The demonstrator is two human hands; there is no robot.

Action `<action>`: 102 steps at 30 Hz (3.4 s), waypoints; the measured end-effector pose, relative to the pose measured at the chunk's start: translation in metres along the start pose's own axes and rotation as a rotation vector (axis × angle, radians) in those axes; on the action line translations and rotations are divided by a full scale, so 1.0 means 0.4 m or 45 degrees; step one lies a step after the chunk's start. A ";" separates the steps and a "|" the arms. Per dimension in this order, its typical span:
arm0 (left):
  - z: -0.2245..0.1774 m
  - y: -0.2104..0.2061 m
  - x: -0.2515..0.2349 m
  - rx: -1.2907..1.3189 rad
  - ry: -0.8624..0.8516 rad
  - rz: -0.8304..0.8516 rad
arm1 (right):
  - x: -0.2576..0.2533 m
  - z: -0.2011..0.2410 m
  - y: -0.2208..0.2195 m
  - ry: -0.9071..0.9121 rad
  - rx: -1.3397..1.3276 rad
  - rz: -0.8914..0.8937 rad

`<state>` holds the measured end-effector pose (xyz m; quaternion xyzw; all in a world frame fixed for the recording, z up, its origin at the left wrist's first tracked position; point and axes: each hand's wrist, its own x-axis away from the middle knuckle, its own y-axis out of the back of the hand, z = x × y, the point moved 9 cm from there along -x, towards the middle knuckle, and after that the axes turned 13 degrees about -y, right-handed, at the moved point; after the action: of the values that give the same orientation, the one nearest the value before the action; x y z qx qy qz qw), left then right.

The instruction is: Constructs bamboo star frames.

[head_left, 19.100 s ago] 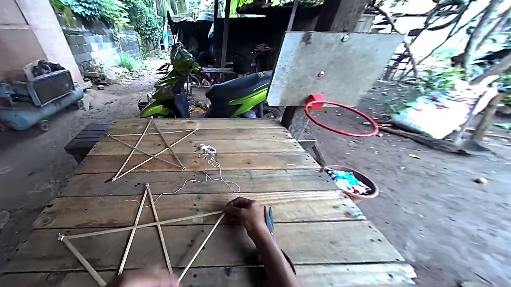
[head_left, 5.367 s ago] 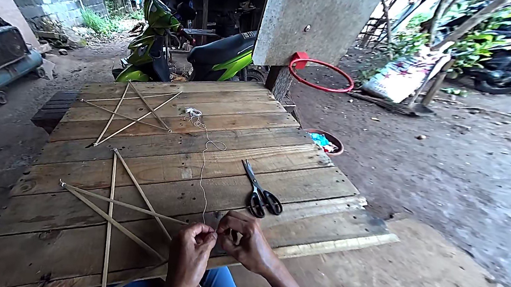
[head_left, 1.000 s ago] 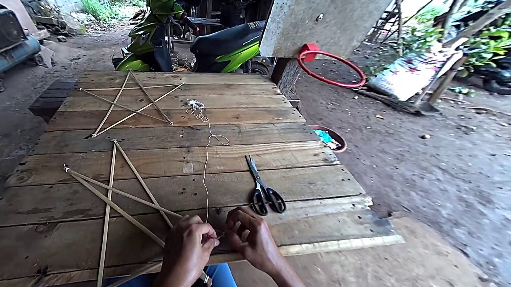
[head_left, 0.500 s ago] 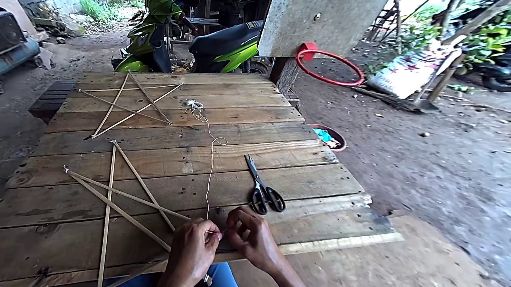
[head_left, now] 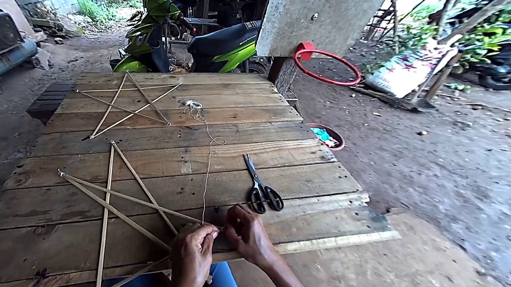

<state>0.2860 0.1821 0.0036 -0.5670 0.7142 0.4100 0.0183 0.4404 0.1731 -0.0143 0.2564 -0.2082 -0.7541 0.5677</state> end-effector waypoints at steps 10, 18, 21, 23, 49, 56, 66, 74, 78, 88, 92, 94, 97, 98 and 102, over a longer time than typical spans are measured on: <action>0.053 -0.038 -0.016 0.263 0.402 0.373 | -0.013 0.022 0.020 0.087 0.019 -0.029; 0.083 -0.064 -0.029 0.620 0.637 0.517 | 0.030 0.037 0.038 0.188 -0.049 -0.074; 0.078 -0.062 -0.039 0.710 0.657 0.496 | 0.047 0.045 0.033 0.253 -0.057 -0.070; 0.076 -0.063 -0.041 0.760 0.685 0.461 | 0.055 0.048 0.031 0.299 -0.043 -0.096; 0.013 -0.033 -0.062 0.203 -0.042 0.251 | 0.019 -0.027 0.020 -0.314 -0.472 0.221; 0.029 -0.038 -0.062 0.292 0.069 0.306 | 0.029 -0.006 0.017 -0.037 -0.486 0.036; 0.036 -0.041 -0.058 0.256 0.143 0.345 | 0.031 0.004 0.019 0.051 -0.459 -0.061; 0.035 -0.038 -0.060 0.269 0.143 0.357 | 0.036 0.004 0.013 0.131 -0.447 -0.100; 0.034 -0.039 -0.060 0.259 0.163 0.371 | 0.039 0.012 0.009 0.182 -0.388 -0.145; 0.035 -0.038 -0.056 0.241 0.169 0.363 | 0.043 0.011 0.003 0.185 -0.371 -0.154; 0.032 -0.036 -0.055 0.183 0.256 0.399 | 0.049 0.026 0.006 0.275 -0.319 -0.248; 0.030 -0.038 -0.058 0.159 0.328 0.462 | 0.061 0.040 0.012 0.376 -0.243 -0.336; 0.033 -0.044 -0.062 0.150 0.413 0.583 | 0.081 0.059 0.015 0.524 -0.128 -0.457; 0.033 -0.044 -0.064 0.144 0.428 0.615 | 0.086 0.062 0.014 0.559 -0.100 -0.480; 0.042 -0.034 -0.063 0.134 0.471 0.581 | 0.092 0.063 0.003 0.614 -0.009 -0.511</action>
<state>0.2988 0.2121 -0.0029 -0.4551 0.8347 0.2558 -0.1753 0.4174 0.1379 0.0008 0.4620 -0.0101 -0.7691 0.4416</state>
